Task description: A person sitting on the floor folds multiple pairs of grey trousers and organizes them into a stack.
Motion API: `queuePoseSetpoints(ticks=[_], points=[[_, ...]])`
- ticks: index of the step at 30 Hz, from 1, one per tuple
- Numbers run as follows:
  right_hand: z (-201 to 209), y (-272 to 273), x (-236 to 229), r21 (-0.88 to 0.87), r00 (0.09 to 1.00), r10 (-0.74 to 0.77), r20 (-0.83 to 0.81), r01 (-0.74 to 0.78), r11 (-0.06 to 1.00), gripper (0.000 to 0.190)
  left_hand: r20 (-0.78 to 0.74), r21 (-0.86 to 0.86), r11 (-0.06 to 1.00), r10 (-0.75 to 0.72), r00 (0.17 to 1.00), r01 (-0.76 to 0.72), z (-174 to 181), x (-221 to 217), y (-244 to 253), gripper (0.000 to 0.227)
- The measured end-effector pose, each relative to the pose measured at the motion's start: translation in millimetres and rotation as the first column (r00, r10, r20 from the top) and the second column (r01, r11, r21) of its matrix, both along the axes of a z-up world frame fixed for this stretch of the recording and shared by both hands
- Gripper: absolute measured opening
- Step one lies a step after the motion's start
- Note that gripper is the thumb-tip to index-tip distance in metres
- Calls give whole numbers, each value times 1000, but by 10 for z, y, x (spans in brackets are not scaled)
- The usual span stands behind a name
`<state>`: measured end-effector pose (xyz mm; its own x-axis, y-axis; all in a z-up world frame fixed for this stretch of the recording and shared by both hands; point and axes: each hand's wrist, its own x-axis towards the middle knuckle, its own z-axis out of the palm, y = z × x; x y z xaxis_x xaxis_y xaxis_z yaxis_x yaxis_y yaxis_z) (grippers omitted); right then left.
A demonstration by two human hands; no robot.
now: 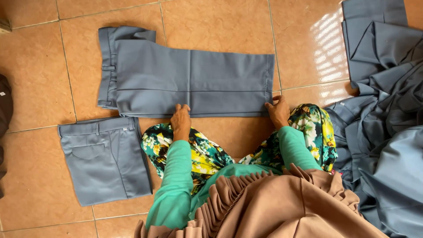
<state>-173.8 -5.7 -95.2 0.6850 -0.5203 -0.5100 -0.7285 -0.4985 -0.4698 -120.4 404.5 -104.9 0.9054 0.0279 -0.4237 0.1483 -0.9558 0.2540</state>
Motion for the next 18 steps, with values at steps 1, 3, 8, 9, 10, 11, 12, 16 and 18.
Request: queuePoseSetpoints(ticks=[1,3,8,9,10,11,12,16,18], points=[[-69,-22,-17,1,1000,0,-7,0,1000,45,-7,1,1000,0,1000,0,-5,10,5,21],[-207,-66,-31,20,998,-40,49,39,999,38,22,11,998,-68,997,68,-19,50,15,18],[-88,54,-3,615,859,-465,217,249,748,36,77,38,994,-100,992,98,-261,36,61,10],[86,83,9,696,816,-534,220,253,672,22,102,41,995,-98,990,95,-336,27,74,7],[135,73,-34,695,817,-533,219,253,673,22,101,40,995,-97,990,94,-200,-20,52,7],[189,56,-56,687,784,-569,247,273,674,22,263,12,999,-51,963,50,-63,-39,23,10],[243,37,-76,679,749,-603,274,293,673,22,417,-23,1000,0,909,11,75,-56,-9,13],[-77,2,-225,645,755,-610,241,345,682,22,649,181,982,-161,743,54,35,-195,-16,21],[-228,-10,-266,67,971,-187,148,178,982,33,340,126,977,-204,918,171,41,-250,-30,16]])
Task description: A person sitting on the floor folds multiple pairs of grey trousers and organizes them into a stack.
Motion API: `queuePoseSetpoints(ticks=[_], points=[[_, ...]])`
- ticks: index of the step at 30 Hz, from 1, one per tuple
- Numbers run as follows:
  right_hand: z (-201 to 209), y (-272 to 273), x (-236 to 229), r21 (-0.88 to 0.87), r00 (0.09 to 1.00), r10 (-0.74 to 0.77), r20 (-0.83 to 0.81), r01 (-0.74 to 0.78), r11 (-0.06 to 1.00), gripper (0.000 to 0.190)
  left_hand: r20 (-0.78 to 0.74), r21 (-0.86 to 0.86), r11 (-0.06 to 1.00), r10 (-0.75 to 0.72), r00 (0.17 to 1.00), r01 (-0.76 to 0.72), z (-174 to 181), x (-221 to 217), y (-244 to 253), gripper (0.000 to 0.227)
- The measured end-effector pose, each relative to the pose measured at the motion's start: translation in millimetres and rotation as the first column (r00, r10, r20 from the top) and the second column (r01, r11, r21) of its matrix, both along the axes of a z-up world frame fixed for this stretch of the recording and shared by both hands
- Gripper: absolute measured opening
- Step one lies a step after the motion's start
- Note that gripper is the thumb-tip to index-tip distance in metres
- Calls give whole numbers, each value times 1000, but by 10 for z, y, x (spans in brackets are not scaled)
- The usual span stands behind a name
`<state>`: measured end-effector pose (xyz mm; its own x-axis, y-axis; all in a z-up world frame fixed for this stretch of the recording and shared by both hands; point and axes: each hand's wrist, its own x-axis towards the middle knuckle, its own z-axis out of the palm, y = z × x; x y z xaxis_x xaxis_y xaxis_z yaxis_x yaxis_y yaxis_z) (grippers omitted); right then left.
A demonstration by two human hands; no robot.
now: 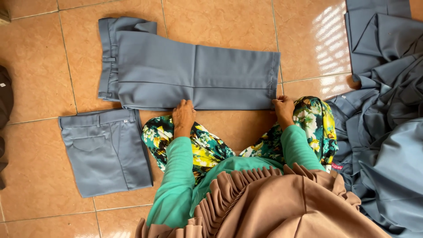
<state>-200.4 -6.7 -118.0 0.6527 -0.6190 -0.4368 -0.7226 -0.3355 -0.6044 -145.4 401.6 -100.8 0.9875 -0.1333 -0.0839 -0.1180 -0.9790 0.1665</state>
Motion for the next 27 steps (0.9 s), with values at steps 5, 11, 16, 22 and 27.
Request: queuePoseSetpoints(ticks=[5,11,16,22,27], points=[[-63,-45,96,67,999,-36,-4,37,997,35,-239,37,999,17,971,-8,-213,84,9,12],[235,203,286,-77,995,23,-98,-31,997,61,-300,11,1000,15,954,-12,-457,130,46,7],[310,311,507,-118,987,84,-139,-101,988,67,-347,-9,1000,-13,938,11,-456,164,65,15],[99,169,639,-92,985,110,-134,-123,988,64,-314,-20,1000,-4,950,-2,-461,137,45,17],[-295,146,749,411,938,-318,142,236,881,60,-369,31,999,-3,929,15,-307,143,6,19]])
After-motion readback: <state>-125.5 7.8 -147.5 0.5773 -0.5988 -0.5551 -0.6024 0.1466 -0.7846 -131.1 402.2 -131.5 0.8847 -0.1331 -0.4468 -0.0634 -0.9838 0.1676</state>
